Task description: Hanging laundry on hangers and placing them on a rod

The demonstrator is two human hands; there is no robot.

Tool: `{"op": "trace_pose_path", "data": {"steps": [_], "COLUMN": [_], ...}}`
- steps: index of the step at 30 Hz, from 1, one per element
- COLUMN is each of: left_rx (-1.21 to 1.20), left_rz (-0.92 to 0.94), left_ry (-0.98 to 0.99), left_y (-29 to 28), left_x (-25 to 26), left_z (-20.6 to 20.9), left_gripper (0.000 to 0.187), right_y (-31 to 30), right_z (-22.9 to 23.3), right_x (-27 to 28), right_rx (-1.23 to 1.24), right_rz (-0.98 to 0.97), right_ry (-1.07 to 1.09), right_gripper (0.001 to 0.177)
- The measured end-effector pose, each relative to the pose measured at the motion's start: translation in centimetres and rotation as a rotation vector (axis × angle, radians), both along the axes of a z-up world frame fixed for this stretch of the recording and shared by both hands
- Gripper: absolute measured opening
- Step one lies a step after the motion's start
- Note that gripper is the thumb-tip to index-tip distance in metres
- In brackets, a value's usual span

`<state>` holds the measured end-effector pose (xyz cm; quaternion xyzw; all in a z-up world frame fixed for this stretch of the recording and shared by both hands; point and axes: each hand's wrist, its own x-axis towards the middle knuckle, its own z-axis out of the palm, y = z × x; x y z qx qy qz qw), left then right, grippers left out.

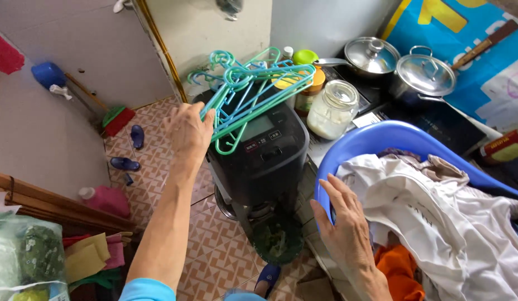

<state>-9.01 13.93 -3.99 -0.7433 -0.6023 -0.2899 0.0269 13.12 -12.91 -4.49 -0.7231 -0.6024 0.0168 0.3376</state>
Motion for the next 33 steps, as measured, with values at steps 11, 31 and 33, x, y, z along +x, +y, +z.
{"op": "trace_pose_path", "data": {"steps": [11, 31, 33], "left_rx": [0.175, 0.384, 0.061], "left_rz": [-0.096, -1.413, -1.122], "left_ry": [-0.238, -0.385, -0.66], "left_y": [0.8, -15.3, -17.0], "left_x": [-0.2, 16.9, 19.0], "left_z": [1.3, 8.6, 6.8], "left_gripper": [0.02, 0.038, 0.044], "right_y": [0.7, -12.7, -13.7], "right_z": [1.4, 12.5, 12.0], "right_x": [0.0, 6.1, 6.7], "right_rx": [-0.089, 0.317, 0.46], "right_rz": [-0.086, -0.518, -0.686], "right_ry": [0.134, 0.641, 0.43], "right_gripper": [0.042, 0.027, 0.024]}}
